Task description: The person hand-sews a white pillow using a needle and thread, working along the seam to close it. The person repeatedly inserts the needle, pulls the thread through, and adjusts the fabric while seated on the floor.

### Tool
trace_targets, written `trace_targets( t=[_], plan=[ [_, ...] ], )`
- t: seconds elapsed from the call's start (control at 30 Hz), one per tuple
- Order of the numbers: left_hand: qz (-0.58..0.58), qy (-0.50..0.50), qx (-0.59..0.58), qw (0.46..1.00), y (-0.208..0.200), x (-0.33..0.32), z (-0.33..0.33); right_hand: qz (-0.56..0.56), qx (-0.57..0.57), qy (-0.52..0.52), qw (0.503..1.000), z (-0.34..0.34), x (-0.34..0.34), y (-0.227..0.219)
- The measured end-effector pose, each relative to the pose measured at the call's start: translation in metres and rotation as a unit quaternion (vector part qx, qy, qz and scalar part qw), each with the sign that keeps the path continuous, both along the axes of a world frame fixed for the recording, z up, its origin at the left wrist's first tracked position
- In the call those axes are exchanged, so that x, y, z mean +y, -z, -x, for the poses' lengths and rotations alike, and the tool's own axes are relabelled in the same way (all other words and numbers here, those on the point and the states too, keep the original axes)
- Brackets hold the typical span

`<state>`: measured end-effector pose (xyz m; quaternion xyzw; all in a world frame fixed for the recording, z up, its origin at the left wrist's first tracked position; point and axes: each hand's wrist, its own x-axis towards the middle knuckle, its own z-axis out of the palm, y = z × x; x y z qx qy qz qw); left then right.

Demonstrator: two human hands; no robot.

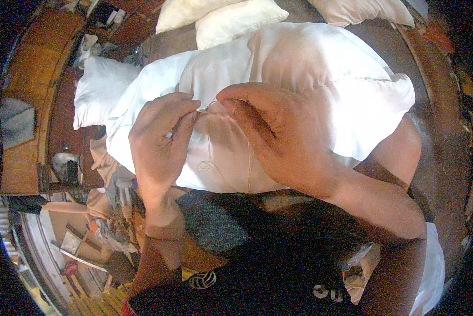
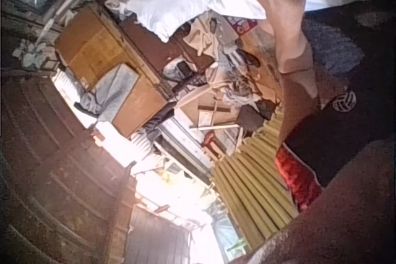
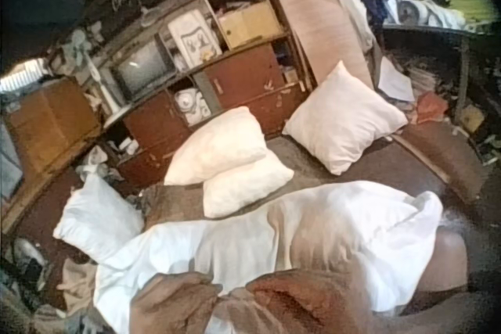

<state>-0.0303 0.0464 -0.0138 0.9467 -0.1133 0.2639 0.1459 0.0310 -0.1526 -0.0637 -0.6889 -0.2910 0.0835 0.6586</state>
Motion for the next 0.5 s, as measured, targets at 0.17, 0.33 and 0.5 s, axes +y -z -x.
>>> trace_targets(
  t=[0.17, 0.33, 0.5],
  plan=[
    [0.024, -0.026, 0.022, 0.999, -0.0012, -0.002, 0.0018, -0.028, 0.002, -0.002, 1.0, 0.0002, 0.0025, 0.0023],
    [0.033, -0.024, 0.023, 0.999, -0.001, -0.002, 0.0019, -0.001, -0.022, 0.0, 1.0, -0.0001, 0.0027, 0.0],
    [0.028, -0.018, 0.037, 0.999, -0.0009, -0.0015, 0.0015, 0.011, -0.051, -0.008, 0.999, -0.0017, 0.0048, 0.0025]
  ],
)
